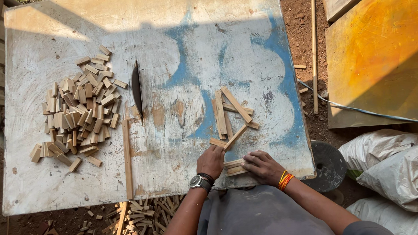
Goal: The person stacks small wooden pieces on a table saw and pushes them through the blade to cut them into shorter segments. The cut pieces accumulate in a pile on the table while the person repeatedly gathers, aligns, and cuts additional pieces.
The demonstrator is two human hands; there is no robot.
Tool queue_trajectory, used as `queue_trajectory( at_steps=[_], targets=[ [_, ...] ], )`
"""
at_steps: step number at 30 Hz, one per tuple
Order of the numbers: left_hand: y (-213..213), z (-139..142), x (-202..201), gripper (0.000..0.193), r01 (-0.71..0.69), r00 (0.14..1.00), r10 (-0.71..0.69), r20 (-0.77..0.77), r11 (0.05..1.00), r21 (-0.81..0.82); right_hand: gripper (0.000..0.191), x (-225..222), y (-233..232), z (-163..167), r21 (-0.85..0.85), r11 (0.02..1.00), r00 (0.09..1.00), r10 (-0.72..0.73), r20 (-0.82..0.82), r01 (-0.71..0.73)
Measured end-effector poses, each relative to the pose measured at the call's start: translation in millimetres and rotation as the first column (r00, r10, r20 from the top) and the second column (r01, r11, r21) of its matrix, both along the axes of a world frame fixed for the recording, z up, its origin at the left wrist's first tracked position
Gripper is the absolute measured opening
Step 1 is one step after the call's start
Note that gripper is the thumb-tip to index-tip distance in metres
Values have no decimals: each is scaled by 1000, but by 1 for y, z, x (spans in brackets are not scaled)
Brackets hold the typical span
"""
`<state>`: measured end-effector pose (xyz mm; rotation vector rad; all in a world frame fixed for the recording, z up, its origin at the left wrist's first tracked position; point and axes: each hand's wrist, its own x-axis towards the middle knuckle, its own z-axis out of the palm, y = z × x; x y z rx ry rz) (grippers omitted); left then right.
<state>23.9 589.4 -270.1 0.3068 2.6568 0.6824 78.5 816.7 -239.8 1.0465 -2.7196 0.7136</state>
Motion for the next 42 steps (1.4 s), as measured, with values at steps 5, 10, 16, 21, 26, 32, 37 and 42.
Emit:
queue_trajectory(
  at_steps=[5, 10, 16, 21, 26, 32, 37, 42],
  targets=[
    [-12, -2, 21, 28, 199, 979, -191, -64, 969, 148, 38, -1, -5, 1, -37, 998, 993, -51, -111, 47],
    [13, 0, 5, 17, 168, 983, -168, -79, 986, 0, 38, -3, -4, 2, 32, 999, 998, -28, 50, 26],
    [65, 2, -31, 42, -153, 988, 154, -2, 979, -132, 42, -4, -2, 4, 78, 997, 990, 3, 140, -14],
    [62, -1, -29, 26, -198, 978, 188, -91, 972, -124, 45, -4, -1, 4, 105, 994, 991, 1, 135, -15],
    [-1, -3, 8, 16, -17, 998, 22, -51, 994, 108, 43, 1, -2, -1, 49, 998, 999, -29, 28, 28],
    [-14, -12, 20, 35, 105, 994, -100, -43, 986, 130, 41, 0, -3, -3, 25, 1000, 999, 1, 43, -2],
    [-2, 1, -4, 19, 103, 990, -101, 101, 994, -20, 39, -6, -5, 2, 38, 999, 995, -14, 97, 11],
    [35, 11, -46, 36, -263, 962, 264, -67, 964, 27, 52, -13, -2, 6, 31, 999, 979, 20, 201, -26]
  ],
)
